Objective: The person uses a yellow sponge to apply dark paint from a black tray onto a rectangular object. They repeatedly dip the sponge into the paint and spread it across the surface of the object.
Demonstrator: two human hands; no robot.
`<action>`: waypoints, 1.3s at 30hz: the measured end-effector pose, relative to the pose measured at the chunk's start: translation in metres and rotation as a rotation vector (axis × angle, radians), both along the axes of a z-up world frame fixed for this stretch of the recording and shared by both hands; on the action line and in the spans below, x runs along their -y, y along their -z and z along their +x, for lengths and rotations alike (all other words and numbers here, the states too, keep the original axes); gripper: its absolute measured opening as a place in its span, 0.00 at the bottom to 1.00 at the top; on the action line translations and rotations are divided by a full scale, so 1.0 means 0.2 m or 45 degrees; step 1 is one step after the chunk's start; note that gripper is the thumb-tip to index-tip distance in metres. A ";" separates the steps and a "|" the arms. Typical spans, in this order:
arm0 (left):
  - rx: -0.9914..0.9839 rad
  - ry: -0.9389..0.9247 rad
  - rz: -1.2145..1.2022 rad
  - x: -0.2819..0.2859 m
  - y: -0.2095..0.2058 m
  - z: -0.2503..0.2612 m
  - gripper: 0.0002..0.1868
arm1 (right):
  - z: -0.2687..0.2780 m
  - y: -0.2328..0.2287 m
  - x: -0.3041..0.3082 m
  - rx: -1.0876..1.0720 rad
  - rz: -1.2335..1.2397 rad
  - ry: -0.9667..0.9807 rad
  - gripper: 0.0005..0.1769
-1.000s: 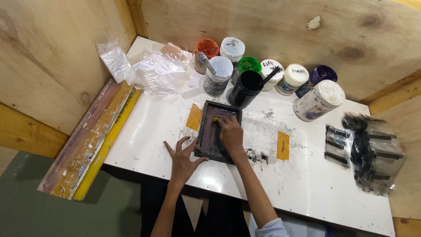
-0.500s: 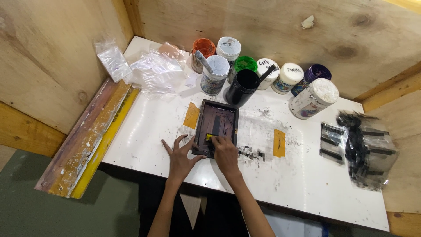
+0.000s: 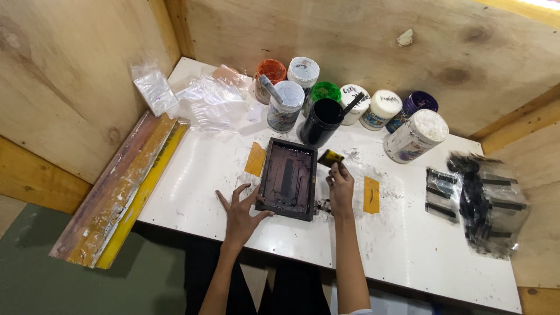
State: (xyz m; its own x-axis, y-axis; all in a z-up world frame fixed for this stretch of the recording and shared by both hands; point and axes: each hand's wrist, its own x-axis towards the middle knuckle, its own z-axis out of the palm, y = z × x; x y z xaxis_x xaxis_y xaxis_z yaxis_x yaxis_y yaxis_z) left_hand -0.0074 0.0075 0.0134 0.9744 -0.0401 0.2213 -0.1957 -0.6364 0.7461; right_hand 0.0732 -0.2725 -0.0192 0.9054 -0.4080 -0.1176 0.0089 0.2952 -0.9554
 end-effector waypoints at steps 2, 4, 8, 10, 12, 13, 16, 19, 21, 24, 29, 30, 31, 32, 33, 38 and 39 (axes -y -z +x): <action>0.002 -0.009 0.020 0.00 0.03 0.01 0.38 | 0.02 0.10 0.05 0.011 0.070 0.038 0.14; 0.000 -0.018 0.039 0.00 0.04 0.01 0.36 | 0.03 0.14 0.07 0.017 0.139 0.075 0.11; 0.041 -0.077 -0.051 -0.07 0.07 -0.02 0.23 | 0.03 0.14 0.05 0.004 0.043 0.110 0.15; 0.076 -0.110 -0.076 -0.16 0.14 -0.04 0.22 | 0.03 0.16 0.07 -0.001 0.024 0.104 0.17; 0.123 -0.247 -0.041 -0.27 0.22 -0.08 0.29 | 0.06 0.20 0.11 -0.104 0.301 0.117 0.14; 0.121 -0.248 -0.040 -0.32 0.22 -0.11 0.29 | 0.06 0.21 0.12 -0.106 0.302 0.116 0.14; 0.177 -0.395 -0.015 -0.45 0.18 -0.18 0.24 | 0.07 0.23 0.12 -0.157 0.321 0.112 0.13; 0.272 -0.437 0.019 -0.50 0.11 -0.24 0.21 | 0.05 0.23 0.12 -0.148 0.247 0.034 0.16; 0.308 -0.427 0.017 -0.50 0.07 -0.26 0.20 | 0.05 0.22 0.11 -0.131 0.252 -0.014 0.07; 0.386 -0.372 0.006 -0.42 0.10 -0.22 0.22 | 0.03 0.16 0.15 -0.124 0.380 0.017 0.16; 0.312 -0.177 -0.017 -0.17 0.05 -0.16 0.22 | 0.01 0.13 0.24 0.088 0.516 0.053 0.07; 0.283 -0.109 0.000 -0.11 0.04 -0.15 0.23 | 0.02 0.15 0.27 0.214 0.531 0.058 0.02; 0.283 -0.105 -0.002 -0.06 0.04 -0.14 0.23 | 0.02 0.16 0.28 0.214 0.530 0.062 0.02; 0.258 -0.063 0.052 -0.02 0.04 -0.14 0.24 | 0.03 0.18 0.30 0.222 0.590 0.031 0.06; 0.234 -0.020 0.106 0.03 0.05 -0.13 0.25 | 0.03 0.19 0.31 0.230 0.651 -0.001 0.10; 0.243 0.046 0.135 0.19 0.10 -0.11 0.45 | 0.00 0.14 0.28 0.124 0.704 -0.059 0.15; 0.252 0.056 0.162 0.21 0.11 -0.11 0.46 | 0.00 0.13 0.28 0.062 0.745 -0.043 0.18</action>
State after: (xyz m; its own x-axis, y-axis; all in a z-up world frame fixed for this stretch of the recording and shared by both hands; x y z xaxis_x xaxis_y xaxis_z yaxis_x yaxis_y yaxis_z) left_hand -0.0284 -0.0344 -0.0085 0.9093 -0.1213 0.3981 -0.3596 -0.7103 0.6050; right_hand 0.0728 -0.3282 -0.0446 0.9267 -0.2588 -0.2726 0.0303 0.7744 -0.6320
